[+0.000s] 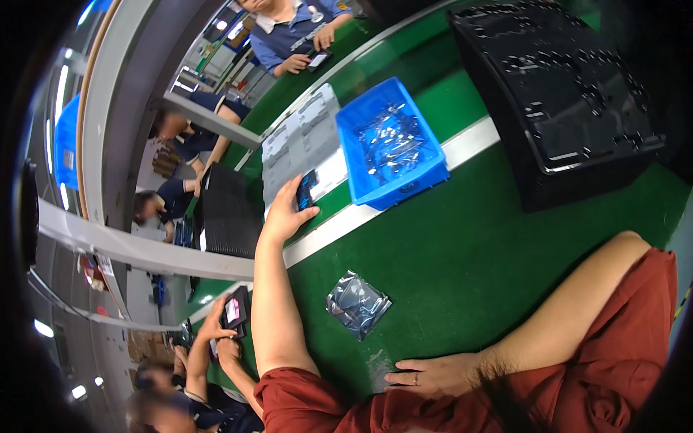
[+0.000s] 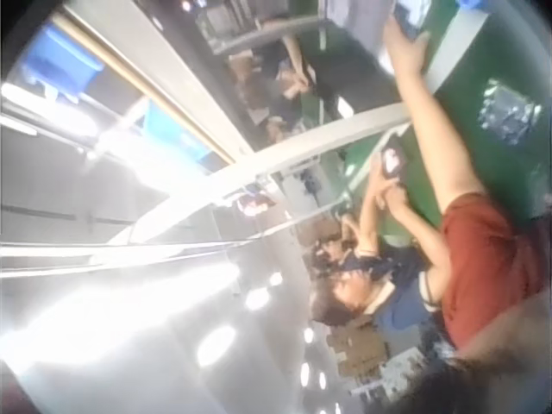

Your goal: The person unpacks small electronic components from plastic bags and places them into a black plastic tray. The person repeats this process, handling multiple items and organizing them into the tray on a green workbench.

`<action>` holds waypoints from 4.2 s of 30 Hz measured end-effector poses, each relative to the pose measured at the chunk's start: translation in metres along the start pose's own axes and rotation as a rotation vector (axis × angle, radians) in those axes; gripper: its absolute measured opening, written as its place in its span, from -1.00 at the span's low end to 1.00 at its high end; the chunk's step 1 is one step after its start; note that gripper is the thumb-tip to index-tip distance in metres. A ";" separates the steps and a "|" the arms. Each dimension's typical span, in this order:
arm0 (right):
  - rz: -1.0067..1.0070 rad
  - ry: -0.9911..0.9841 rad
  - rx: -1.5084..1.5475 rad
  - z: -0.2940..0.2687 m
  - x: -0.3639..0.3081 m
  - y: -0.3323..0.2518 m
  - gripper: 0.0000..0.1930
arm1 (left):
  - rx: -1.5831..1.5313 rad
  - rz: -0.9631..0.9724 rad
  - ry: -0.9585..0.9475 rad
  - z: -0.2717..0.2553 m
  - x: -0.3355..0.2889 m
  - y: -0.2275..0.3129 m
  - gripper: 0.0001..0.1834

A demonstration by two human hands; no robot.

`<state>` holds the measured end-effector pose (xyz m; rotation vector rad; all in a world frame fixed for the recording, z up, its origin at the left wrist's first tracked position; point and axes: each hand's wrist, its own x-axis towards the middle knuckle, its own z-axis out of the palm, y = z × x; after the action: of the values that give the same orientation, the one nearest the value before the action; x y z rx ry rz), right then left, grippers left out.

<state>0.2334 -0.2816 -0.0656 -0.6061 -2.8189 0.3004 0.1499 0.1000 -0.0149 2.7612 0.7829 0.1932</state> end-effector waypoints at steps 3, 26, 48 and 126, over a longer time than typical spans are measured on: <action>0.035 0.039 0.067 0.023 0.005 -0.004 -0.60 | -0.001 -0.039 0.106 0.000 -0.017 0.008 -0.02; 0.027 0.308 0.097 0.036 0.009 -0.004 -0.81 | 0.001 0.307 -0.020 0.047 -0.100 0.258 -0.10; 0.044 -0.046 0.099 -0.013 0.002 0.001 -0.45 | -0.323 -0.009 0.253 0.040 -0.125 0.087 -0.52; -0.036 0.105 -0.108 0.027 -0.001 0.005 -0.48 | -0.806 -0.161 0.303 0.049 -0.118 0.081 -0.77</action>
<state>0.2288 -0.2818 -0.0926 -0.5749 -2.7548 0.1061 0.1003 -0.0397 -0.0449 1.9214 0.7686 0.7268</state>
